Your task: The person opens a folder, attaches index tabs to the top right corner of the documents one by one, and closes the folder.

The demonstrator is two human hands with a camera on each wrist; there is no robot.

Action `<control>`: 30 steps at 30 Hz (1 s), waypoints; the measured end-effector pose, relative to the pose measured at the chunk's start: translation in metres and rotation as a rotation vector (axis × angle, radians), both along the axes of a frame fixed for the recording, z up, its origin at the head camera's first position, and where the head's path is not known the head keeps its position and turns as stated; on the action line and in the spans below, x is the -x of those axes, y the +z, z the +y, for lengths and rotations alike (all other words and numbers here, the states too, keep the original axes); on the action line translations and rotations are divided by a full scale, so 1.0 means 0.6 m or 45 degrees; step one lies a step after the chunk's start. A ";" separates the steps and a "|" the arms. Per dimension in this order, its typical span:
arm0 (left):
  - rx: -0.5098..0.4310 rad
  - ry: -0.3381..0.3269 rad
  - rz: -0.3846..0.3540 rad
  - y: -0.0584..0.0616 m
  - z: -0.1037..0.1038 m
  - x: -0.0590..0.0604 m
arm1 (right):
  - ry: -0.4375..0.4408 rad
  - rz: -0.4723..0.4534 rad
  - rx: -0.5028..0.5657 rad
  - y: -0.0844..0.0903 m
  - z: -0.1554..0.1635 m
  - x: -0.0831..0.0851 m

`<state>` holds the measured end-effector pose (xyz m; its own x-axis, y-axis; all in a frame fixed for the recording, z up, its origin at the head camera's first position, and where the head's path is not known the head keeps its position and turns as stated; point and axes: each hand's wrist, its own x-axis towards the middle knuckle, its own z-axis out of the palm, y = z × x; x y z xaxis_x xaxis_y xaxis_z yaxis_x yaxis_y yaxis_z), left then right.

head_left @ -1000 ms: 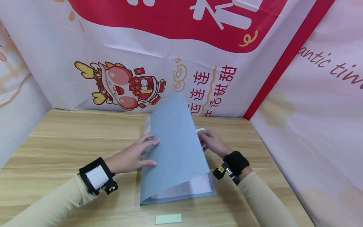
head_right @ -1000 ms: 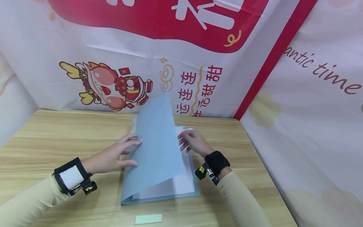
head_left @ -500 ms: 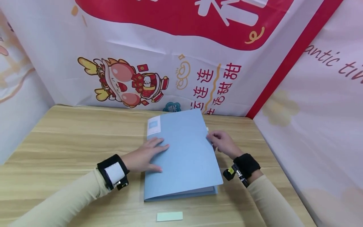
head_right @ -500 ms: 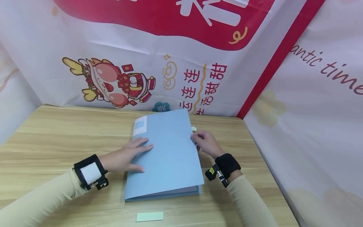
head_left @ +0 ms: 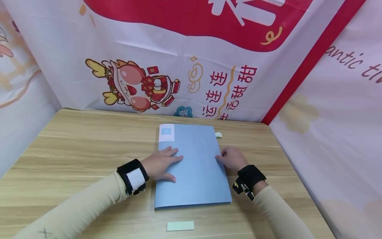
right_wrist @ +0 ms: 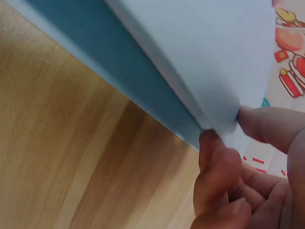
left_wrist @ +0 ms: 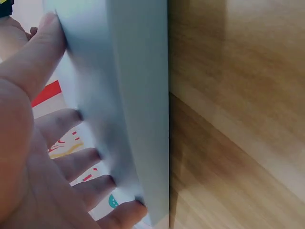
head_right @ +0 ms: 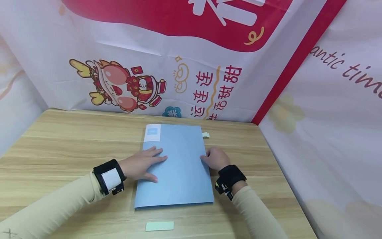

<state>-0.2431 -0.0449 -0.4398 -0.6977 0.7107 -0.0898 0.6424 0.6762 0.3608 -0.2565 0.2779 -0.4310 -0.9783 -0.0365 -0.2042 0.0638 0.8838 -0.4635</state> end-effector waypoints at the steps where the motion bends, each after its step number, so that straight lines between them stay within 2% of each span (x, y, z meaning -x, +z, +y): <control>1: 0.024 0.000 0.001 0.000 0.003 0.000 | -0.010 -0.003 -0.023 -0.002 -0.003 0.000; 9: 0.143 0.010 0.021 0.000 0.015 -0.001 | -0.014 -0.005 -0.238 -0.013 -0.027 -0.011; 17: 0.179 -0.012 0.098 0.002 0.020 0.001 | 0.065 0.087 -0.430 -0.013 -0.043 -0.012; 23: 0.163 -0.031 0.101 0.007 0.020 0.002 | 0.051 0.030 -0.386 -0.017 -0.041 -0.009; 27: 0.174 -0.040 0.155 0.003 0.019 0.001 | 0.017 -0.014 -0.301 -0.023 -0.036 -0.008; 30: 0.191 -0.045 0.193 0.001 0.018 -0.001 | 0.015 -0.020 -0.300 -0.025 -0.040 -0.008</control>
